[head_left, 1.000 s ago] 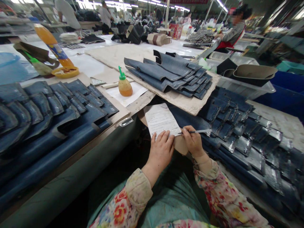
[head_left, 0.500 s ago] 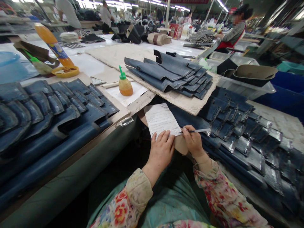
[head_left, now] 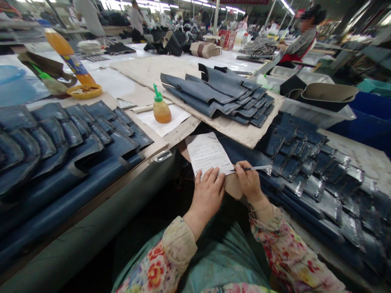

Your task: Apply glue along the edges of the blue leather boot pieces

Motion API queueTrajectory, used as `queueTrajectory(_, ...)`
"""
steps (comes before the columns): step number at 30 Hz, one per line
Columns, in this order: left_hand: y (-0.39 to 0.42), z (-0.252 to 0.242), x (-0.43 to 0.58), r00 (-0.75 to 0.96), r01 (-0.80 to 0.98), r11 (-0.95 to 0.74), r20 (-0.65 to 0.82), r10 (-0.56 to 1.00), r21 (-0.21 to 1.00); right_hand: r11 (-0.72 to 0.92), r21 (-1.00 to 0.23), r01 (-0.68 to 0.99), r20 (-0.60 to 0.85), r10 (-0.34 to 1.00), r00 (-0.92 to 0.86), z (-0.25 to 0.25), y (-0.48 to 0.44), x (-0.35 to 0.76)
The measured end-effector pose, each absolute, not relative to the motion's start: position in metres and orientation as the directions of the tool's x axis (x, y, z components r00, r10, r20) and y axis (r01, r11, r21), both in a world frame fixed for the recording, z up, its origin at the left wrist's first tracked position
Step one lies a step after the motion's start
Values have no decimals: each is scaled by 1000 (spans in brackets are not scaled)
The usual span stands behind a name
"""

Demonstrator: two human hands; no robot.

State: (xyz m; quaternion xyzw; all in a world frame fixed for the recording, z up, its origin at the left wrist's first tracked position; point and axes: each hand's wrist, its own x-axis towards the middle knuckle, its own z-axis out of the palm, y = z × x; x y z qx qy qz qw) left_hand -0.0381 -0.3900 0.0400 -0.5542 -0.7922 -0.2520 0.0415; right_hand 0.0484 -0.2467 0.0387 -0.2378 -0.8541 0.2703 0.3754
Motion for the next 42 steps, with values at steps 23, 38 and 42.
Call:
queueTrajectory(23,-390,39,-38,-383,900,262,343,858,349,740,-639,210,494,604,-626,38,-246,49)
queueTrajectory(38,-390,42,-38,-380,898,256,337,862,359,700,-712,59,507,570,-646,36,-245,51)
queueTrajectory(42,-390,41,-39,-379,900,260,336,862,349,700,-713,44,487,539,-688,38,-245,51)
